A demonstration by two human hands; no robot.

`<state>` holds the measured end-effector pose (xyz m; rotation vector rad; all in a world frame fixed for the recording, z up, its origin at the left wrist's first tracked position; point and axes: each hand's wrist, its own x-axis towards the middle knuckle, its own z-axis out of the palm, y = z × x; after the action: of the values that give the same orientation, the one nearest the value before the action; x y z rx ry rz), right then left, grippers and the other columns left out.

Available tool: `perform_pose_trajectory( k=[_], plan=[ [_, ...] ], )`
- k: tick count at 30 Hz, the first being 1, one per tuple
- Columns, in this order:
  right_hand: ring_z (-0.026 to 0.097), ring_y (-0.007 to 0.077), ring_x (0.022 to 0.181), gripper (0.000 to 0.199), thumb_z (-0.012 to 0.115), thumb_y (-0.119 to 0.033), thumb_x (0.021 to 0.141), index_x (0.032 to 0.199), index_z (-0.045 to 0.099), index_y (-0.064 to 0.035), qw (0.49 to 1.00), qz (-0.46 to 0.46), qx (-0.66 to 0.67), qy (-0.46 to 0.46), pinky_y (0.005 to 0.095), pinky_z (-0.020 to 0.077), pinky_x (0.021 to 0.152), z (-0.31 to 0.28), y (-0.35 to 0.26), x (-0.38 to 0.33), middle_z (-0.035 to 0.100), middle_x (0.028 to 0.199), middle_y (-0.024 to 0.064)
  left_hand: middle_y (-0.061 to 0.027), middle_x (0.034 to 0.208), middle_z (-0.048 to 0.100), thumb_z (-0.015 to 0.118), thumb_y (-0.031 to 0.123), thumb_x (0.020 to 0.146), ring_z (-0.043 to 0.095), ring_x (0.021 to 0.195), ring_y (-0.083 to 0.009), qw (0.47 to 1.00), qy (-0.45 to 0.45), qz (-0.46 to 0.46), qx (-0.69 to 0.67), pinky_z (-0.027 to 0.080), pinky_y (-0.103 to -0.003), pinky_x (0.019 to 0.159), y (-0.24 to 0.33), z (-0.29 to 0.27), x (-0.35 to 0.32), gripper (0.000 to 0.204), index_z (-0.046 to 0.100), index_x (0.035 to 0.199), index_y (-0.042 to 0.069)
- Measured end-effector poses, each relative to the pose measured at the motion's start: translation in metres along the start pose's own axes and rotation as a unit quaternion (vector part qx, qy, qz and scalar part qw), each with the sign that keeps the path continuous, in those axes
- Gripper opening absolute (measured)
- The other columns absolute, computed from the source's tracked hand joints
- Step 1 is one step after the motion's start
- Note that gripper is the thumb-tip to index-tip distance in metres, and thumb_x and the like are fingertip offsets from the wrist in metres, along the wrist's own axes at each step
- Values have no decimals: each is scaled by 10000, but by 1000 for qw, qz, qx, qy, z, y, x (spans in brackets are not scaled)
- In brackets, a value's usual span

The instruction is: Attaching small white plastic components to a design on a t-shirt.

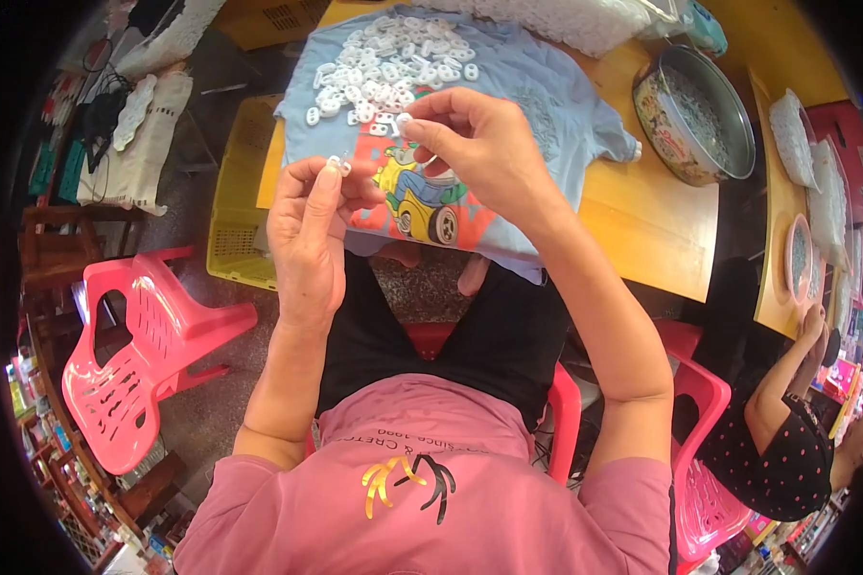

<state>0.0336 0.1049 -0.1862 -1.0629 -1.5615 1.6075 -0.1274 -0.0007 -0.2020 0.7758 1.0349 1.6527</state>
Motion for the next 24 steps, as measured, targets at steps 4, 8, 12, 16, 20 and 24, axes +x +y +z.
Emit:
perform_pose_trajectory(
  k=[4,8,12,16,20,24],
  plan=[
    [643,106,793,269,683,-159,915,1123,641,5,994,19,103,-7,248,536,705,-12,-1,-27,693,927,62,-162,1120,662,532,148,1004,660,884,-149,1000,-19,-12,-17,515,-275,827,-5,15,-2,138,524,1060,21],
    [644,107,791,267,679,-149,917,1128,634,8,985,29,168,11,247,536,696,-23,6,-43,690,939,68,-181,1184,635,525,128,1004,645,968,-152,997,-71,6,8,516,-281,861,-9,30,-5,127,521,1071,21],
    [647,114,793,252,691,-132,907,1105,633,14,983,1,182,25,245,541,696,-26,10,-56,680,960,73,-189,1198,628,532,109,999,627,1006,-145,996,-91,-11,-8,517,-282,863,-15,40,-10,120,521,1075,16],
    [660,122,814,227,703,-73,888,1085,629,11,985,-111,109,69,250,549,716,-25,20,-62,673,958,71,-190,1198,628,538,103,995,618,1015,-138,995,-87,-38,-3,517,-279,860,-18,48,-15,117,526,1070,14],
    [670,128,835,186,698,-31,877,1047,637,13,980,-169,-35,100,250,551,732,-26,20,-66,666,942,63,-185,1195,629,540,102,995,621,987,-134,994,-103,-46,3,510,-277,858,-22,54,-18,119,532,1072,11],
    [673,133,842,197,683,-11,879,1072,661,18,967,-208,-109,96,251,554,740,-27,20,-68,653,917,57,-172,1187,633,550,108,993,626,940,-132,994,-90,-64,-9,500,-272,853,-23,54,-17,133,534,1081,9]
  ],
)
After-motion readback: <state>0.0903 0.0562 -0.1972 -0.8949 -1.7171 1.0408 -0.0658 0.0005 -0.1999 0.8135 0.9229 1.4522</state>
